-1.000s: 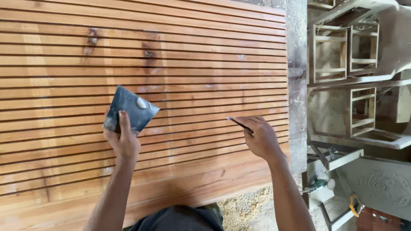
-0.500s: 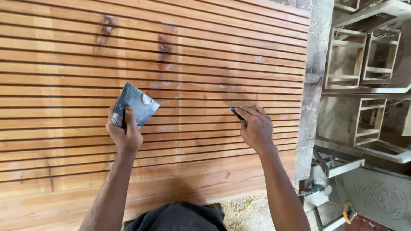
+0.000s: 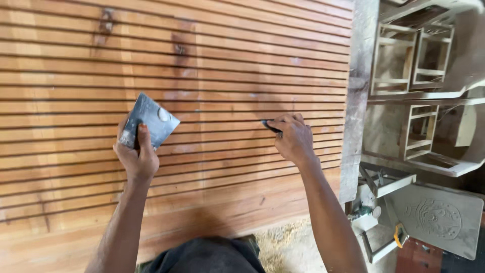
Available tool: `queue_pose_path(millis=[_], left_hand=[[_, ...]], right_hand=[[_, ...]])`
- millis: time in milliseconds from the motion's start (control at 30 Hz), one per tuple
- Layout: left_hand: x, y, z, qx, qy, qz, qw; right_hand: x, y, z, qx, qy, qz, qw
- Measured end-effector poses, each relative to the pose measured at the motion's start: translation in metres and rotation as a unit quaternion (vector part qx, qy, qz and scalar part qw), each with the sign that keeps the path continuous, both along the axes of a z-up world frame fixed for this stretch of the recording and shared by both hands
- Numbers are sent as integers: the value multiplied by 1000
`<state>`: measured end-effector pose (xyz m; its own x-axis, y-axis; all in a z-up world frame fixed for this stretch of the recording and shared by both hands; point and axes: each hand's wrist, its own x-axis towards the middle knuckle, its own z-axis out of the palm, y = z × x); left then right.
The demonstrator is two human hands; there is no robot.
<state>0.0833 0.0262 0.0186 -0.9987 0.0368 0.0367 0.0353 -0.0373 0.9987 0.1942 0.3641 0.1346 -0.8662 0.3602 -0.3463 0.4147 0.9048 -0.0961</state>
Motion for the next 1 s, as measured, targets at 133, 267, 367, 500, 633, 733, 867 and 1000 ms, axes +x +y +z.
queue_pose_path(millis=[133,267,367,500,633,733,867,1000], left_hand=[[-3,-1,4,-38,24,3,999],[-3,-2,4,-43,-9,4,999],[-5,-1,5,-46,4,5,999],[-6,-3,7,-55,-9,-1,998],[-7,-2,4,-54,1,-6,999],[-4,-4,3,-64,-28,-5,998],[-4,-2,3,-51,-4,-10,999],[-4,-2,3,-53,-30,-11,998]], right_hand=[[-41,14,12,-4,-143,-7,990],[-76,23,14,-12,-294,-61,954],[-90,28,14,-18,-269,22,963],[-82,21,21,-15,-269,1,963],[-48,10,37,-32,-211,-46,976],[-23,6,39,-45,-83,-51,994],[-12,-4,23,0,-33,-92,995],[-12,-30,7,8,12,-89,996]])
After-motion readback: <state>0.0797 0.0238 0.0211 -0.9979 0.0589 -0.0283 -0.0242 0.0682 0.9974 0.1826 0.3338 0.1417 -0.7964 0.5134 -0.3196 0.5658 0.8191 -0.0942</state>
